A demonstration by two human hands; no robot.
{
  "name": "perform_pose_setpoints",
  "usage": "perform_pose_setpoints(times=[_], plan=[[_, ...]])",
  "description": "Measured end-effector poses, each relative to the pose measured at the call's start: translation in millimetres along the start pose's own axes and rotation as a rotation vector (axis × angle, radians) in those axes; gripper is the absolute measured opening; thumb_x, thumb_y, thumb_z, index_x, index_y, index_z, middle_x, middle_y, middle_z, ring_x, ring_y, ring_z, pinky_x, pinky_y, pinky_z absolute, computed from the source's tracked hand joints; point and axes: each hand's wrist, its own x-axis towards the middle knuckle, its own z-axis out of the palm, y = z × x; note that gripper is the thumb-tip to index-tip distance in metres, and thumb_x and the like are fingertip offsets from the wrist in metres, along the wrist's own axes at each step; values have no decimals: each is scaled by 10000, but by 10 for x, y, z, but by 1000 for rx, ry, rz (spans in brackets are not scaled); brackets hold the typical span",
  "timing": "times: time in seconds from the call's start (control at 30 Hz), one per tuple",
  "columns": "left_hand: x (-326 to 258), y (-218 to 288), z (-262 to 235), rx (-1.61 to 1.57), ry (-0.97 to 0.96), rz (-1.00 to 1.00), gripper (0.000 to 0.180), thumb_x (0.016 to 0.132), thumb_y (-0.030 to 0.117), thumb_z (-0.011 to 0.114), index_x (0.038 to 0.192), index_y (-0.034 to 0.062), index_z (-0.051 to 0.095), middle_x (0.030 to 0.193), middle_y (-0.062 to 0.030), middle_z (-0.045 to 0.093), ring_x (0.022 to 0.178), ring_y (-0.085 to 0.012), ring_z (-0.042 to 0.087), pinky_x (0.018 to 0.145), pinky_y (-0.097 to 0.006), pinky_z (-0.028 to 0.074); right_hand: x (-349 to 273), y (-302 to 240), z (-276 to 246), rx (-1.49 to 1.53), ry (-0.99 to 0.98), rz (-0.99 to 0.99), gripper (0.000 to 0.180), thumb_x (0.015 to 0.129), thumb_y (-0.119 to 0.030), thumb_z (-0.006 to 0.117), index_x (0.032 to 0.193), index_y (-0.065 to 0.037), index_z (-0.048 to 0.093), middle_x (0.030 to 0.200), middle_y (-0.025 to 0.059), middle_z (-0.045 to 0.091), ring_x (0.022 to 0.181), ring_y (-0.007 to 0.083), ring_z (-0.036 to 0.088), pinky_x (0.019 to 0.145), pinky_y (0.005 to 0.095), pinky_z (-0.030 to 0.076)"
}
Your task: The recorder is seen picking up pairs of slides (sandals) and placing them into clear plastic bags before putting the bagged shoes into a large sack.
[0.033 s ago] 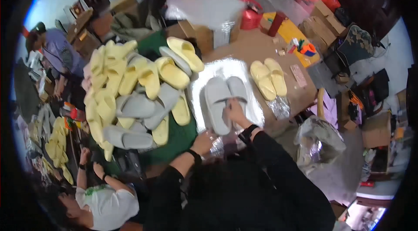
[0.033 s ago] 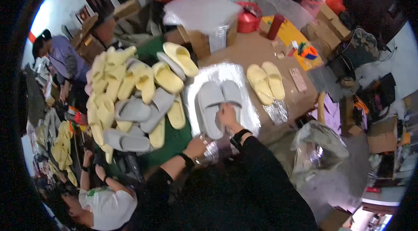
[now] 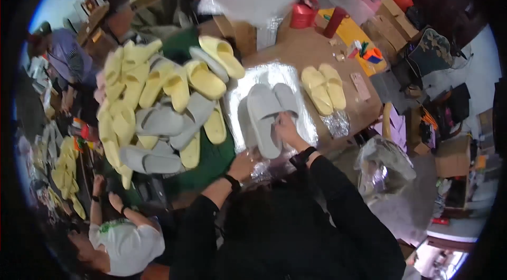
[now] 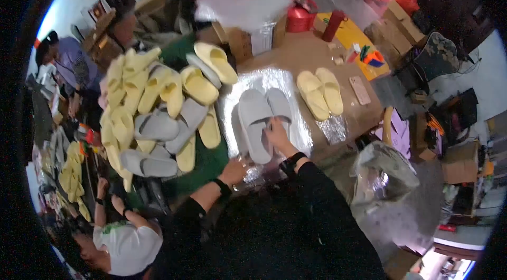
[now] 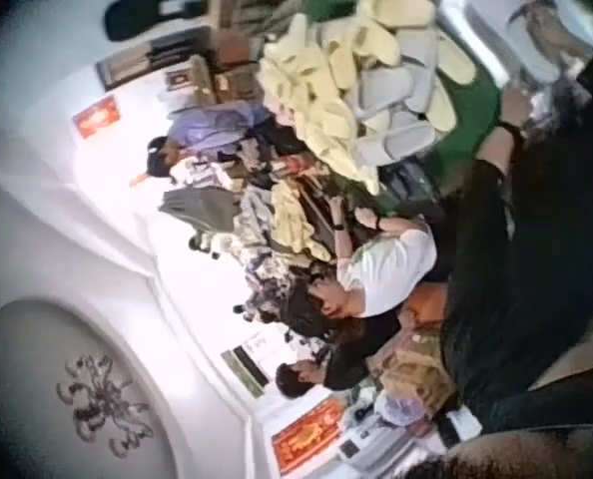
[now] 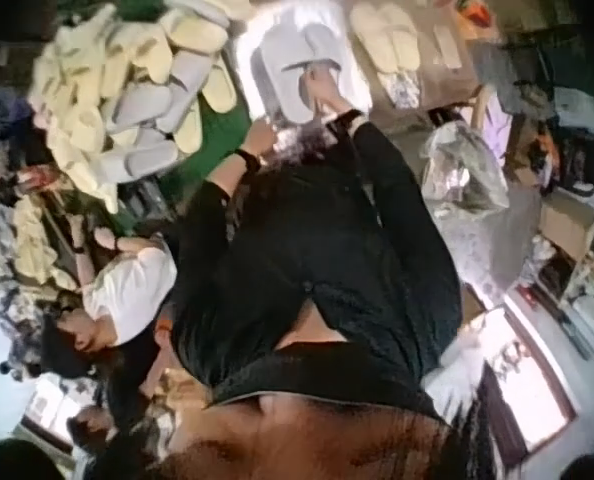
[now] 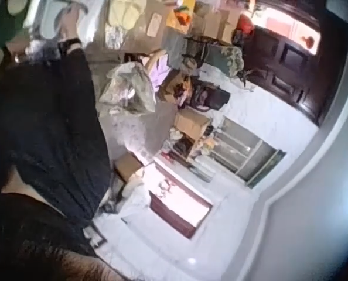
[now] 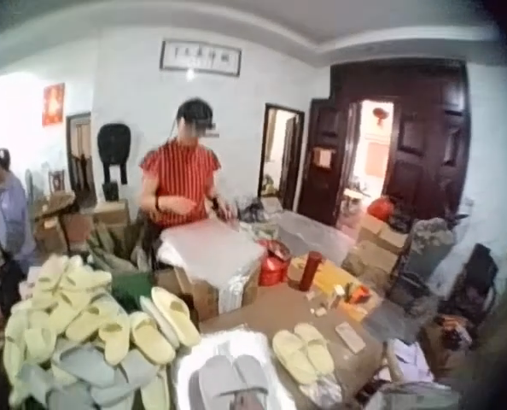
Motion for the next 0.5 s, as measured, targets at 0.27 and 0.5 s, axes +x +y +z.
perform_pose_setpoints(times=[0.27, 0.5], plan=[[52, 92, -15, 26, -40, -237, 476, 740, 107, 559, 1207, 56, 482, 1246, -107, 464, 1048, -328, 456, 873, -411, 393, -632, -421, -1733, 713, -476, 427, 366, 809, 16, 494, 1173, 46, 516, 1155, 48, 553, 1047, 130, 493, 918, 261, 371], [308, 214, -277, -232, 84, -372, 258, 699, 83, 587, 954, 48, 557, 957, -88, 525, 916, -278, 489, 815, -386, 391, -1016, -290, -1963, 778, -986, 476, 352, 779, 58, 519, 1123, 13, 575, 1191, 57, 519, 1093, 163, 472, 949, 296, 356]])
